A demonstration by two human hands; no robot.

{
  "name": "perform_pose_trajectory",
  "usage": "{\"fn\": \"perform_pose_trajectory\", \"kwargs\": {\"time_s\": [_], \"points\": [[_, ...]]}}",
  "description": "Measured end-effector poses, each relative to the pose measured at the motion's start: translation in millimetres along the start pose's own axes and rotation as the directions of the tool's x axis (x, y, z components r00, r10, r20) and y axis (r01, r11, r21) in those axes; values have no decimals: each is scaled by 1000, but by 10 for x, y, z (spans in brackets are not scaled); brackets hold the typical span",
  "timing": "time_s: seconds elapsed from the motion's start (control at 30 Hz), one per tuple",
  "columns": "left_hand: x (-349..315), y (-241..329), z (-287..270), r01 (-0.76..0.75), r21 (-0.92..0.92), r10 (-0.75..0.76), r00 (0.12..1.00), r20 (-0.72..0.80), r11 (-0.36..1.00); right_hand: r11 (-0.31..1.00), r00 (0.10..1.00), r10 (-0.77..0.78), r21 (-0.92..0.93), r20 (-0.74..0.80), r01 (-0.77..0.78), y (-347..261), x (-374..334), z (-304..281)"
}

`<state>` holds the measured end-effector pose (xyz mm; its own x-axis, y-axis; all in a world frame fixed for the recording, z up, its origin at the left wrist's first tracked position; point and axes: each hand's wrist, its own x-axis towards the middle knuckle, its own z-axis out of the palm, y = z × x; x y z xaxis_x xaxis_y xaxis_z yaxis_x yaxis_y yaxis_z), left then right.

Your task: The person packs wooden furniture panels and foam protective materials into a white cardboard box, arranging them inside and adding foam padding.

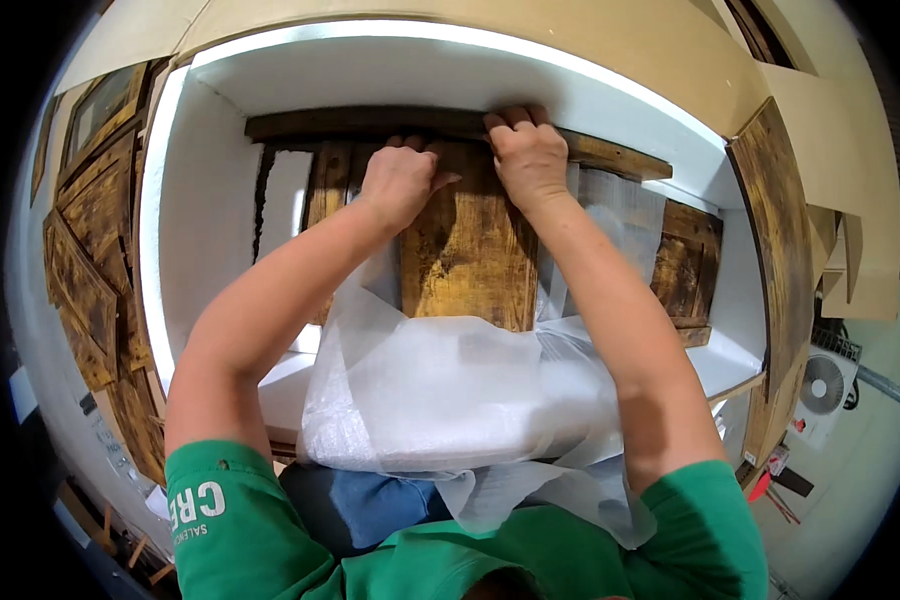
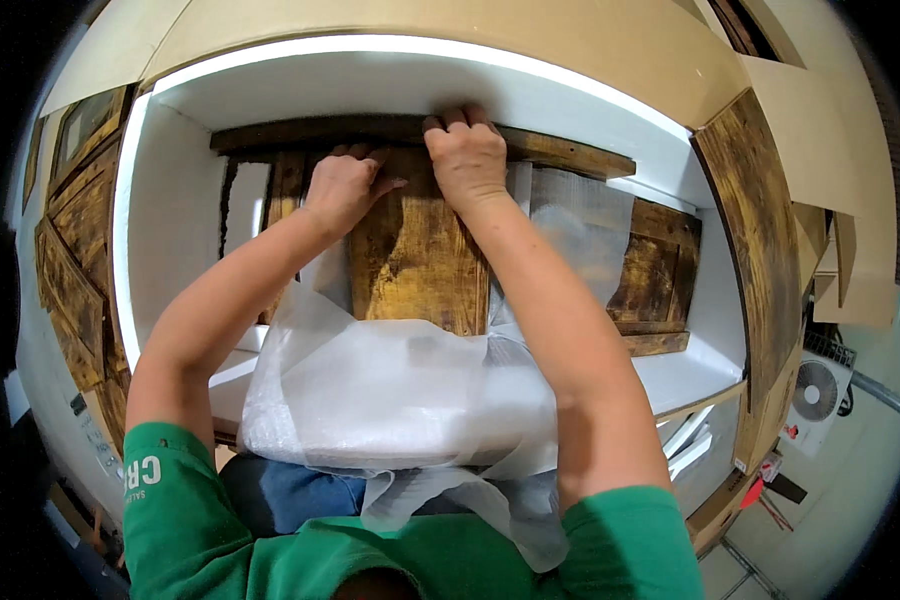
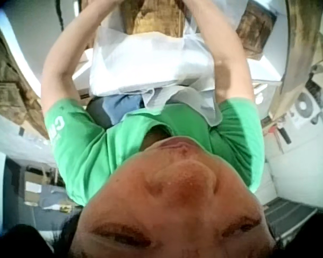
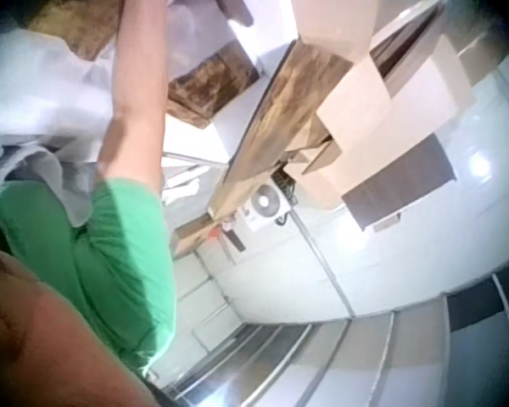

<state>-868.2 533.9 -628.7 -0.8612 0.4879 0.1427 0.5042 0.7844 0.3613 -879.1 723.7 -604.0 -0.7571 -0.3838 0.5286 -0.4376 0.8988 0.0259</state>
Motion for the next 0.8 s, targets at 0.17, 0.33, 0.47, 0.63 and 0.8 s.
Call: {"fn": "perform_pose_trajectory", "kwargs": {"time_s": [0.17, 0.33, 0.47, 0.63, 0.8], "points": [[24, 15, -63, -40, 24, 40, 999, -10, 999, 1000, 978, -6, -27, 210, 12, -21, -54, 46], [136, 96, -184, -20, 133, -16, 964, 267, 991, 999, 954, -33, 12, 298, 30, 10, -9, -24], [61, 90, -203, -231, 350, 102, 931, 350, 908, 989, 910, -2, 135, 415, -59, 61, 43, -382], [13, 165, -276, -294, 358, 173, 927, 333, 886, 727, 689, 655, -8, 309, -687, 1494, -646, -865], [226, 349, -249, -330, 231, 363, 924, -118, 915, 207, 355, 747, 311, 563, -928, 2020, -1019, -941]]}}
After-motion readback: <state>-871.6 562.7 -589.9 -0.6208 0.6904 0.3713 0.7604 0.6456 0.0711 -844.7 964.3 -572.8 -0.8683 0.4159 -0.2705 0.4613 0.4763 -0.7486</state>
